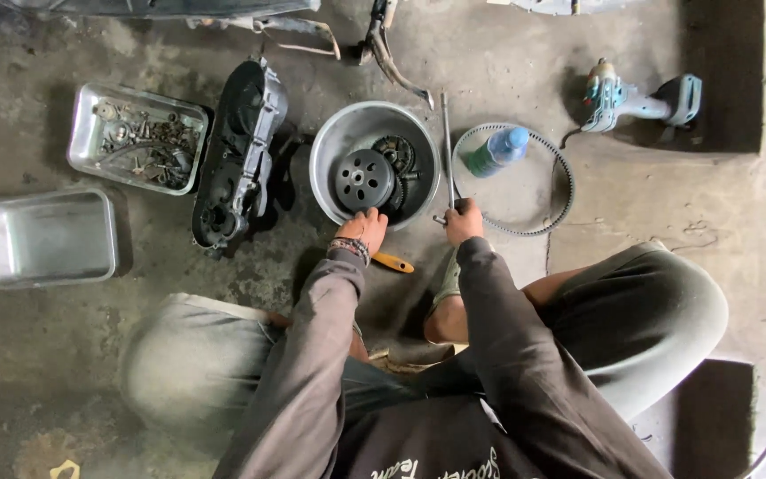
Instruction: The person sits on the floor and scrubs various disassembled mechanical parts, including a circular metal plate and a gear, using a brush and a bucket of liquid. The person handles the parts one at a time, scrubbing them thoroughly before placing them back into the bucket.
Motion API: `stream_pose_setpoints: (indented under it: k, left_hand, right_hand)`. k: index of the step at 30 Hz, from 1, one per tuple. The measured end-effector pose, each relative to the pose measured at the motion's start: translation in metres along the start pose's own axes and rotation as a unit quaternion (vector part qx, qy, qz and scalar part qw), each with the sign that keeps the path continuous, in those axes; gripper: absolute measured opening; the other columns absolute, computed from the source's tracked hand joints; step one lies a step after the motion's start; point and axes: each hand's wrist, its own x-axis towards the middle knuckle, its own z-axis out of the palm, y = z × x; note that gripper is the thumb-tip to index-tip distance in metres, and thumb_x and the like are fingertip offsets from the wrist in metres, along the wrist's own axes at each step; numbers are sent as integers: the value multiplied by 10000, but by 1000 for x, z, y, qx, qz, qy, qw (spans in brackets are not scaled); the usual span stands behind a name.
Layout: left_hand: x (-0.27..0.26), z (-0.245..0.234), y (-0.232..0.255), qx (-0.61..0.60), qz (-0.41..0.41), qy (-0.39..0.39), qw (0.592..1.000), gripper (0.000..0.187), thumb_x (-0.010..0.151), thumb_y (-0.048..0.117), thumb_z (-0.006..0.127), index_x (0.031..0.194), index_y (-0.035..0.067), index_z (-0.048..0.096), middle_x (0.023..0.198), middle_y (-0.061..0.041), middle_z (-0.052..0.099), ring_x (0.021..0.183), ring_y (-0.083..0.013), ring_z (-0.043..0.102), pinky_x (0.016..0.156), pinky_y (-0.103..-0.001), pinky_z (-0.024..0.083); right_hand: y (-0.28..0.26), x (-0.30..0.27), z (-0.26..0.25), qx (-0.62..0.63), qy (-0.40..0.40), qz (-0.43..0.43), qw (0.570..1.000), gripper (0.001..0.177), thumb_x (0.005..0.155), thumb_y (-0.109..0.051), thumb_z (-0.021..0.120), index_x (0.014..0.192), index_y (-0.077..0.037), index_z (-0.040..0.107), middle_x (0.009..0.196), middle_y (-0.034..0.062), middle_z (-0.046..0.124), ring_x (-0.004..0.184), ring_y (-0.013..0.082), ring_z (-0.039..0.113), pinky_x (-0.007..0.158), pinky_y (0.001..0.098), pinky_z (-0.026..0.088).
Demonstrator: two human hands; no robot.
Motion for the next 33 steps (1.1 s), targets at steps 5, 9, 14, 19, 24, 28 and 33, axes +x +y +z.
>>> stream_pose_setpoints:
  k: [5, 9, 14, 19, 24, 28, 33]
  left_hand:
    - [-10, -76, 9, -222, -130, -94, 962, 209, 1035, 269, 544, 1143, 90, 543, 1299, -201, 494, 1183, -379, 590, 850, -485, 606]
    - [15, -88, 5, -453, -225, 20, 862, 526, 1045, 551, 483, 1213, 71, 618, 1222, -202, 678, 1163, -393, 660, 912, -544, 578]
    - [20, -89, -6, -602, -281, 58, 745, 857, 946, 721, 562, 1477, 58, 449, 1424, -198, 572, 1334, -376, 544, 1094, -535, 466]
    - [8, -67, -40, -564, -367, 117, 730, 633, 1046, 418, 454, 1524, 5, 422, 1535, -261, 451, 1449, -397, 415, 1242, -509, 332]
    - [-41, -128, -42, -541, -460, 156, 687, 493, 1037, 387, 450, 1427, 99, 537, 1248, -184, 683, 1008, -316, 739, 930, -438, 626]
    - [-9, -29, -53, -584, -464, 160, 647, 471, 1076, 334, 433, 1454, 61, 497, 938, -123, 714, 758, -244, 738, 651, -394, 665]
    - [7, -22, -15, -658, -442, 151, 591, 401, 1068, 306, 444, 1361, 54, 553, 764, -160, 658, 533, -248, 650, 473, -381, 599]
  right_hand:
    - [-7, -9, 6, 64, 37, -54, 996, 271, 994, -121, 545, 1224, 20, 523, 990, 254, 687, 843, 337, 715, 778, 516, 573]
    - [-73, -79, 11, 0, 89, -90, 992, 277, 988, -109, 574, 1242, -13, 522, 1085, 278, 694, 1062, 453, 689, 893, 597, 541]
    - [-102, -137, 54, -84, 65, -179, 978, 279, 958, -124, 644, 1216, -80, 548, 1056, 242, 713, 1027, 460, 688, 859, 616, 555]
    - [-111, -140, 62, -128, 48, -403, 905, 160, 926, -240, 722, 989, -106, 661, 883, 106, 671, 903, 356, 677, 804, 471, 569]
    - [-81, -86, 18, -176, 270, -239, 916, 262, 957, -337, 673, 863, -97, 632, 757, 152, 641, 800, 393, 669, 736, 498, 538]
    - [-6, -26, 3, -248, 269, 17, 931, 244, 888, -462, 620, 919, -225, 666, 859, 41, 701, 898, 310, 675, 810, 481, 511]
    - [-1, -22, 4, -389, 153, 105, 902, 285, 955, -236, 478, 1180, -177, 642, 1245, 116, 591, 1220, 338, 480, 1034, 540, 299]
